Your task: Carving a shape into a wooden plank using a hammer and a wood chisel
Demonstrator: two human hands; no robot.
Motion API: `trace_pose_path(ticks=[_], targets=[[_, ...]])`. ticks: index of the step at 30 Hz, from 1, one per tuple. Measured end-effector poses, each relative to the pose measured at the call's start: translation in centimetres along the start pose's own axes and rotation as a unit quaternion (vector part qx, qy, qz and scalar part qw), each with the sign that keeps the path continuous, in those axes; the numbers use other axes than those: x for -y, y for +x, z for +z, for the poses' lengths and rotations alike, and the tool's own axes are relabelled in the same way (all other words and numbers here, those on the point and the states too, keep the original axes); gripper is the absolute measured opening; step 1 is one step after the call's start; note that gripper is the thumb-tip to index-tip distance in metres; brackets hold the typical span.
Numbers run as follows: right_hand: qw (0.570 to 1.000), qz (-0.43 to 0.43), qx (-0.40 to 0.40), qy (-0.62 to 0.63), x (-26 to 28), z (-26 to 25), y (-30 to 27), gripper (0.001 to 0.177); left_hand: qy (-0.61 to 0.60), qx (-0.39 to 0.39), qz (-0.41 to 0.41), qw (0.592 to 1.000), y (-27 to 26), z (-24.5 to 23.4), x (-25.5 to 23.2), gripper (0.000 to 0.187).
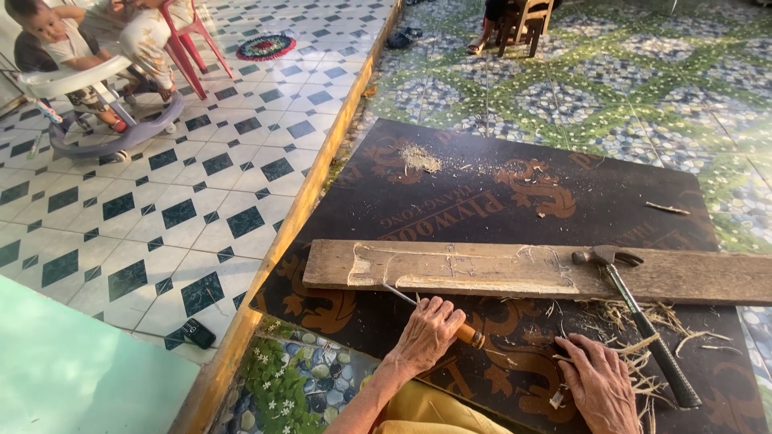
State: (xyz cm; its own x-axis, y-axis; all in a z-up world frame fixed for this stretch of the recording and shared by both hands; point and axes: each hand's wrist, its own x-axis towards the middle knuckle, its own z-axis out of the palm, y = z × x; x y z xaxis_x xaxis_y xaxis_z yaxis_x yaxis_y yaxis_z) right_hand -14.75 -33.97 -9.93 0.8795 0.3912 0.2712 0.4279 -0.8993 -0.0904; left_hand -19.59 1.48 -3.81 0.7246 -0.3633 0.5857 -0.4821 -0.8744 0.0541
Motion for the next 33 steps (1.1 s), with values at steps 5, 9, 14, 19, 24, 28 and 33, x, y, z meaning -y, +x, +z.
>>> trace_pose_path(ticks=[5,9,14,19,24,28,33], targets=[[0.998,0.033,0.038,-0.027,-0.5,1.2,0.4,0.056,-0.011,0.007,-0.003,1.000,0.2,-0.5,0.0,0.007],[0.995,0.072,0.070,-0.021,-0.4,1.1,0.6,0.054,-0.004,0.026,-0.008,1.000,-0.4,0.8,0.2,0.004],[0.991,0.089,0.094,-0.020,0.4,0.2,1.1,0.051,-0.011,0.032,-0.006,0.999,-0.1,0.1,0.1,0.006],[0.992,0.073,0.100,-0.013,-0.1,0.5,1.5,0.054,-0.004,0.036,-0.009,0.999,0.2,0.1,0.4,0.003],[0.996,0.068,0.049,-0.013,-0.1,1.1,0.2,0.053,-0.017,0.034,-0.016,0.999,-0.3,0.3,0.0,0.007],[0.994,0.082,0.073,-0.028,0.5,0.3,0.8,0.051,-0.010,0.018,-0.003,1.000,0.3,-0.4,0.0,0.005],[0.994,0.079,0.077,-0.015,0.1,0.5,0.8,0.051,-0.016,0.031,-0.016,0.999,0.0,0.3,0.0,0.004]])
